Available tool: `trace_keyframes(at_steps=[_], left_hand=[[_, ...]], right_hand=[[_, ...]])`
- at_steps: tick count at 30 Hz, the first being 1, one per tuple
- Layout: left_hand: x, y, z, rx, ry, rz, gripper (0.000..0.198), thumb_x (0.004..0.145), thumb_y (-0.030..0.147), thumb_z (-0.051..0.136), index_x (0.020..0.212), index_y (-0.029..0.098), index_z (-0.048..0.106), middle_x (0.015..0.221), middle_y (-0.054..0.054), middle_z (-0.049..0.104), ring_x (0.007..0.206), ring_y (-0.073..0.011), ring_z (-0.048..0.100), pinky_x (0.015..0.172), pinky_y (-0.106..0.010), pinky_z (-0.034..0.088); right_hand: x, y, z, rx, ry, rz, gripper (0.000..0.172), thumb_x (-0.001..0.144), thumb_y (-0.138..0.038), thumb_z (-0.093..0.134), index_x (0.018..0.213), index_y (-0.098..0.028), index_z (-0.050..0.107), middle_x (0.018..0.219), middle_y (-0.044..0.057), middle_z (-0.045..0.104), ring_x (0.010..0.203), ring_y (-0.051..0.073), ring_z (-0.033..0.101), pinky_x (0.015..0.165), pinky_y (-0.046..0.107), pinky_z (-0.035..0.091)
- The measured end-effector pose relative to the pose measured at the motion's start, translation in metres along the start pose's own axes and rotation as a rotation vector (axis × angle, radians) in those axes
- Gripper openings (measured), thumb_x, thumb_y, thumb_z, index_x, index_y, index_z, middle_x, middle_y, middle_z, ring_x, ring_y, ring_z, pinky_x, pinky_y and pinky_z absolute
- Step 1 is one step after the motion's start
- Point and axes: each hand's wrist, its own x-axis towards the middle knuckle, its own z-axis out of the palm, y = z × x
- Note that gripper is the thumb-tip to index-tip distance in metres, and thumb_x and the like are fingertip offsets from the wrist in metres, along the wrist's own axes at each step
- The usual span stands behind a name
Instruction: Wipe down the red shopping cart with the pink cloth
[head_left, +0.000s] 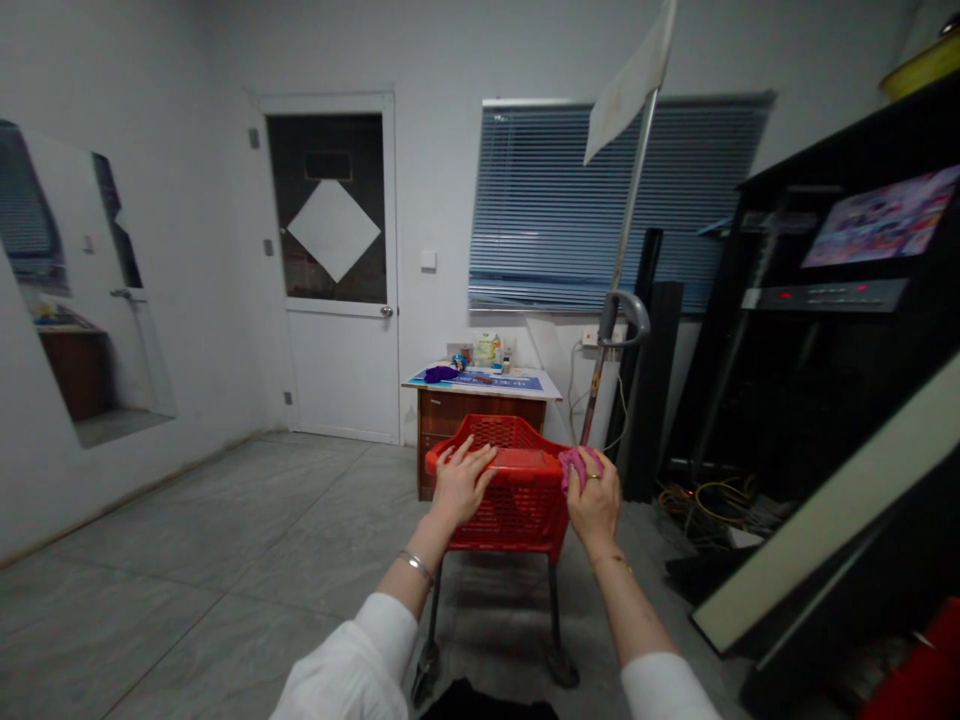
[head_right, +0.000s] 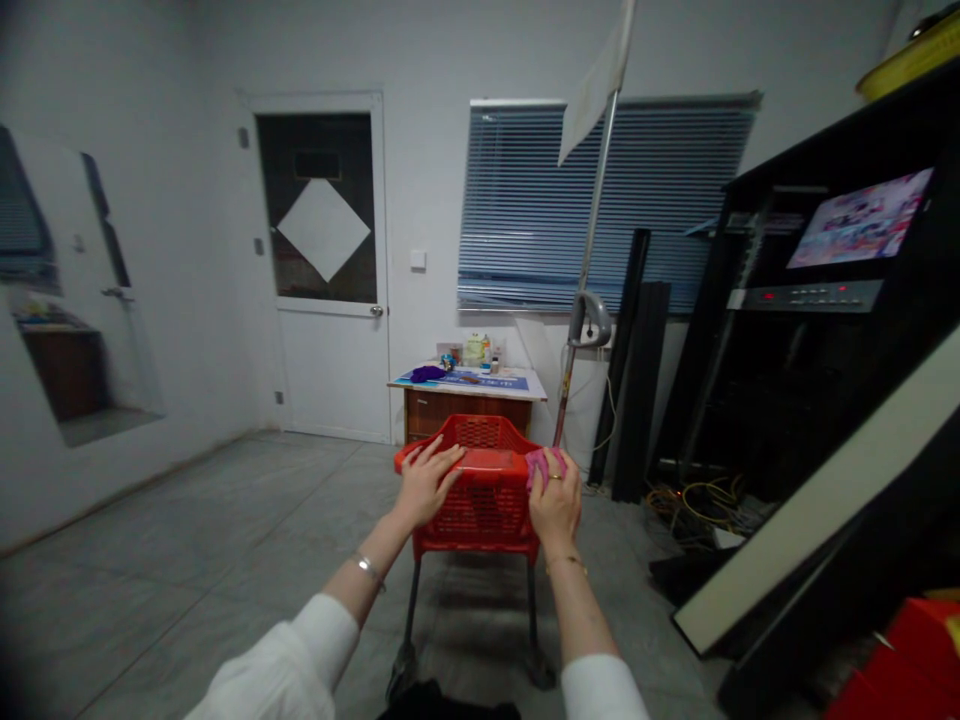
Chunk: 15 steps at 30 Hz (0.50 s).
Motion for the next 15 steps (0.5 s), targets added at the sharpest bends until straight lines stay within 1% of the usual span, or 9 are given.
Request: trace_keyframes(at_steps=[1, 3, 5, 7, 9, 10, 12, 13, 15], left_hand=[[0.0, 0.001, 0.0, 0.0, -0.001, 0.0, 0.037, 0.097, 0.04, 0.047, 0.133, 0.039, 0.054, 0.135, 0.001, 0.062, 0.14, -0.0223, 0.039, 0.111, -0.05, 0.028], [0.0, 0.002, 0.001, 0.001, -0.001, -0.004, 0.037, 0.097, 0.04, 0.047, 0.134, 0.039, 0.054, 0.136, 0.001, 0.061, 0.141, -0.0228, 0.038, 0.111, -0.051, 0.028], [0.0, 0.003, 0.0, 0.008, -0.003, -0.006, 0.037, 0.097, 0.041, 0.046, 0.134, 0.04, 0.053, 0.136, 0.001, 0.061, 0.141, -0.023, 0.038, 0.111, -0.051, 0.028], [0.0, 0.002, -0.001, 0.014, -0.007, -0.003, 0.037, 0.098, 0.041, 0.045, 0.134, 0.039, 0.053, 0.136, 0.001, 0.061, 0.141, -0.0228, 0.038, 0.11, -0.051, 0.028], [0.0, 0.0, -0.003, 0.019, -0.014, 0.001, 0.036, 0.098, 0.041, 0.044, 0.133, 0.039, 0.054, 0.136, 0.001, 0.061, 0.141, -0.0225, 0.038, 0.11, -0.051, 0.028], [0.0, -0.001, -0.004, 0.02, -0.017, 0.004, 0.036, 0.098, 0.041, 0.044, 0.133, 0.038, 0.054, 0.136, 0.001, 0.061, 0.141, -0.0225, 0.038, 0.11, -0.051, 0.027], [0.0, -0.002, -0.006, 0.021, -0.025, 0.005, 0.036, 0.098, 0.041, 0.045, 0.133, 0.038, 0.054, 0.136, 0.001, 0.061, 0.141, -0.0226, 0.037, 0.11, -0.051, 0.026], [-0.001, -0.003, -0.006, 0.021, -0.027, 0.003, 0.036, 0.098, 0.04, 0.045, 0.133, 0.039, 0.054, 0.136, 0.001, 0.061, 0.142, -0.0226, 0.037, 0.111, -0.051, 0.026], [-0.001, -0.003, -0.005, 0.017, -0.029, -0.002, 0.036, 0.098, 0.04, 0.045, 0.133, 0.039, 0.054, 0.136, 0.001, 0.061, 0.142, -0.0225, 0.037, 0.111, -0.05, 0.027]], right_hand=[[0.0, -0.001, 0.0, -0.014, 0.0, 0.012, 0.038, 0.094, -0.032, 0.044, 0.128, -0.019, 0.057, 0.127, 0.015, 0.051, 0.119, 0.027, 0.051, 0.1, 0.051, 0.045], [-0.003, -0.015, 0.005, -0.013, 0.003, -0.006, 0.037, 0.095, -0.032, 0.043, 0.127, -0.019, 0.057, 0.127, 0.015, 0.051, 0.119, 0.027, 0.05, 0.1, 0.05, 0.045], [-0.01, -0.04, 0.015, 0.015, -0.014, -0.088, 0.037, 0.095, -0.029, 0.044, 0.129, -0.02, 0.055, 0.13, 0.015, 0.051, 0.122, 0.026, 0.048, 0.102, 0.049, 0.044], [-0.017, -0.064, 0.024, 0.042, -0.072, -0.203, 0.039, 0.095, -0.026, 0.045, 0.133, -0.022, 0.052, 0.134, 0.014, 0.049, 0.127, 0.025, 0.045, 0.105, 0.048, 0.041], [-0.019, -0.075, 0.028, 0.054, -0.137, -0.295, 0.042, 0.094, -0.024, 0.047, 0.136, -0.023, 0.049, 0.137, 0.013, 0.048, 0.13, 0.025, 0.043, 0.108, 0.048, 0.04], [-0.019, -0.073, 0.027, 0.061, -0.16, -0.323, 0.043, 0.094, -0.024, 0.047, 0.137, -0.024, 0.048, 0.138, 0.013, 0.048, 0.13, 0.025, 0.043, 0.108, 0.048, 0.04], [-0.015, -0.057, 0.021, 0.081, -0.172, -0.335, 0.044, 0.094, -0.025, 0.048, 0.138, -0.025, 0.048, 0.137, 0.012, 0.049, 0.128, 0.024, 0.045, 0.107, 0.047, 0.042], [-0.012, -0.043, 0.016, 0.087, -0.154, -0.314, 0.043, 0.094, -0.026, 0.047, 0.137, -0.025, 0.048, 0.135, 0.012, 0.05, 0.127, 0.024, 0.046, 0.106, 0.047, 0.043], [-0.006, -0.014, 0.005, 0.075, -0.085, -0.221, 0.041, 0.094, -0.027, 0.046, 0.134, -0.023, 0.051, 0.132, 0.013, 0.051, 0.124, 0.025, 0.049, 0.103, 0.048, 0.045]])
